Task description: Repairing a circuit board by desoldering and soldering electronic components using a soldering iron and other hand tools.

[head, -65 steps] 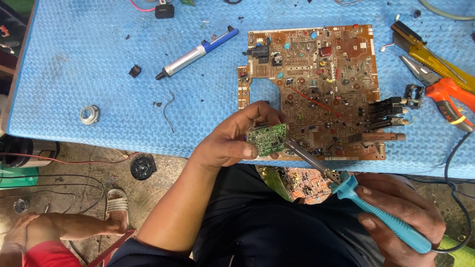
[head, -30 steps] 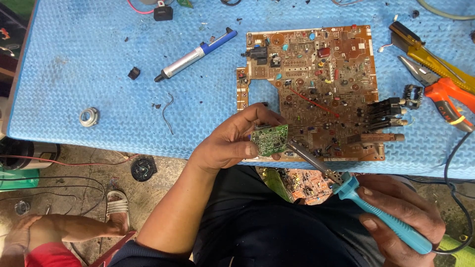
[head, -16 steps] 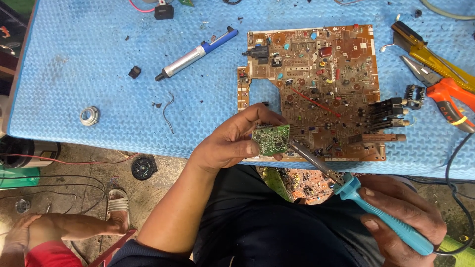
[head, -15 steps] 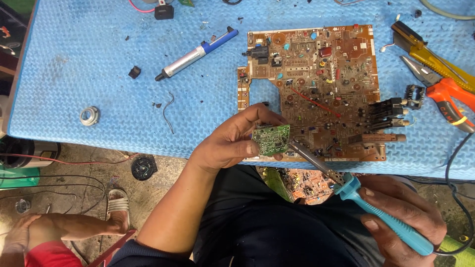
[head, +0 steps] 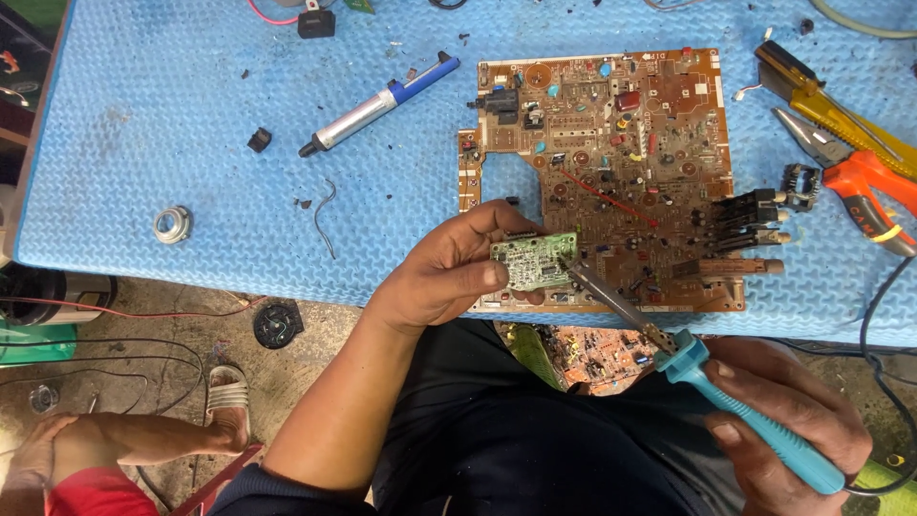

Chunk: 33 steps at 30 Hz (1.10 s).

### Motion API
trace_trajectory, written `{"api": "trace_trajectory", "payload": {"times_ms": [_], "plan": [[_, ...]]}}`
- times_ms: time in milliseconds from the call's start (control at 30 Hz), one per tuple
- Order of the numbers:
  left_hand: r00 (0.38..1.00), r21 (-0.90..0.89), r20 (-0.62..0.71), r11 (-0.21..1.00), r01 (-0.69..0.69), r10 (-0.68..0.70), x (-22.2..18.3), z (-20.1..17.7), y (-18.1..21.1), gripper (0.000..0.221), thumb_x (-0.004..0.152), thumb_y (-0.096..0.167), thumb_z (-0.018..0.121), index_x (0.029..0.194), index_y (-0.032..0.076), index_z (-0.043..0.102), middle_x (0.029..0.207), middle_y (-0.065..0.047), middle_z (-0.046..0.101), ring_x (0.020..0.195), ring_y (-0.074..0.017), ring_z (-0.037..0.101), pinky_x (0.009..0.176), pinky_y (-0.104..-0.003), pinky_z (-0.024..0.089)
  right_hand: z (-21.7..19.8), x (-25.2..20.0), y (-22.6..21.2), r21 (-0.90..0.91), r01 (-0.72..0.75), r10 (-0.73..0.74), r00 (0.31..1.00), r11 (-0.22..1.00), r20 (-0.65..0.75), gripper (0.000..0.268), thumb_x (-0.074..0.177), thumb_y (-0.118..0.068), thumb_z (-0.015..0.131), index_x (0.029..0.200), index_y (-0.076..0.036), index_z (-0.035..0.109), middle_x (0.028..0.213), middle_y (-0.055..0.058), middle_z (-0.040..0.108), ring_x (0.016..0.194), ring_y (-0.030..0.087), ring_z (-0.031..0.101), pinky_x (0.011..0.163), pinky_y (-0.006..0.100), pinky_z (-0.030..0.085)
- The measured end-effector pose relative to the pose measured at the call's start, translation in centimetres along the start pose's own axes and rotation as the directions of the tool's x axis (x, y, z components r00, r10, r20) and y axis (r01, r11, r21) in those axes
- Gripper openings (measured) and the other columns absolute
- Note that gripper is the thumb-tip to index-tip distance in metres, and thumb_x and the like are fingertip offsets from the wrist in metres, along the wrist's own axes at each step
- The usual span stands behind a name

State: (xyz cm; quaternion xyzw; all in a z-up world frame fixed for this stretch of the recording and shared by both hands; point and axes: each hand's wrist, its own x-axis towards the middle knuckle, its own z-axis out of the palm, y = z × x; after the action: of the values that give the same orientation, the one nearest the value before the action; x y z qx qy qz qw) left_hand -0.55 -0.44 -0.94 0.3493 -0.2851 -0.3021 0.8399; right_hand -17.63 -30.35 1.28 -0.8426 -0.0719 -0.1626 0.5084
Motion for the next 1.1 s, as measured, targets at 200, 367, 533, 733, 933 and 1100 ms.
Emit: {"api": "trace_trajectory", "payload": {"times_ms": [200, 367, 533, 733, 933, 1100], "plan": [[0.992, -0.045, -0.071, 0.994, 0.100, -0.103, 0.1, -0.5, -0.4, 0.045, 0.104, 0.027, 0.070, 0.133, -0.001, 0.050, 0.124, -0.015, 0.065, 0.110, -0.0240, 0.068, 0.093, -0.038, 0.060, 1.5, -0.7, 1.2, 0.038, -0.046, 0.051, 0.987, 0.998, -0.151, 0.037, 0.083, -0.016, 0.066, 0.113, 0.006, 0.067, 0.118, 0.029, 0.070, 0.106, 0.037, 0.075, 0.098, 0.041, 0.060], [0.973, -0.212, -0.208, 0.976, 0.055, -0.100, 0.2, -1.8, -2.1, 0.020, 0.110, 0.016, 0.057, 0.126, 0.004, 0.057, 0.106, -0.008, 0.065, 0.111, -0.0365, 0.069, 0.093, -0.040, 0.060, 2.1, -2.0, 4.2, 0.193, -0.036, 0.101, 0.937, 0.981, -0.335, 0.044, 0.092, -0.019, 0.066, 0.129, 0.004, 0.062, 0.130, 0.023, 0.067, 0.105, 0.038, 0.074, 0.095, 0.045, 0.068], [0.968, -0.211, -0.238, 0.977, 0.028, -0.079, 0.7, -1.1, -1.4, 0.020, 0.112, 0.014, 0.052, 0.120, -0.001, 0.063, 0.104, -0.014, 0.068, 0.103, -0.0400, 0.072, 0.091, -0.041, 0.061, 1.7, 0.2, 1.9, 0.176, -0.124, 0.182, 0.911, 0.977, -0.369, 0.055, 0.103, -0.018, 0.055, 0.148, 0.013, 0.051, 0.120, 0.035, 0.063, 0.095, 0.047, 0.072, 0.091, 0.053, 0.067], [0.882, 0.385, -0.450, 0.861, 0.331, -0.138, 3.8, 3.2, 2.3, 0.029, 0.103, 0.031, 0.054, 0.088, 0.006, 0.058, 0.079, -0.016, 0.074, 0.069, -0.0243, 0.074, 0.068, -0.034, 0.062, 0.7, 0.6, 1.5, 0.145, -0.114, 0.161, 0.914, 0.983, -0.373, 0.054, 0.105, -0.015, 0.053, 0.148, 0.017, 0.049, 0.122, 0.040, 0.061, 0.096, 0.049, 0.070, 0.088, 0.054, 0.066], [0.949, 0.828, -0.310, 0.473, 0.301, -0.061, 6.9, 3.7, 2.9, 0.025, 0.103, 0.032, 0.058, 0.092, 0.010, 0.064, 0.073, -0.001, 0.054, 0.067, -0.0124, 0.048, 0.064, -0.032, 0.036, 0.5, 0.4, 1.2, 0.106, -0.110, 0.143, 0.911, 0.988, -0.386, 0.051, 0.105, -0.018, 0.054, 0.147, 0.011, 0.050, 0.126, 0.037, 0.061, 0.099, 0.051, 0.071, 0.091, 0.057, 0.069], [0.919, 0.911, -0.383, 0.203, 0.360, 0.092, 8.4, 3.5, 1.7, 0.060, 0.093, 0.042, 0.066, 0.146, 0.017, 0.054, 0.126, -0.011, 0.072, 0.085, -0.0240, 0.068, 0.077, -0.040, 0.052, 0.6, 0.2, 1.1, 0.129, -0.107, 0.152, 0.891, 0.986, -0.427, 0.052, 0.104, -0.016, 0.055, 0.145, 0.015, 0.051, 0.121, 0.038, 0.062, 0.095, 0.051, 0.072, 0.086, 0.055, 0.067]]}}
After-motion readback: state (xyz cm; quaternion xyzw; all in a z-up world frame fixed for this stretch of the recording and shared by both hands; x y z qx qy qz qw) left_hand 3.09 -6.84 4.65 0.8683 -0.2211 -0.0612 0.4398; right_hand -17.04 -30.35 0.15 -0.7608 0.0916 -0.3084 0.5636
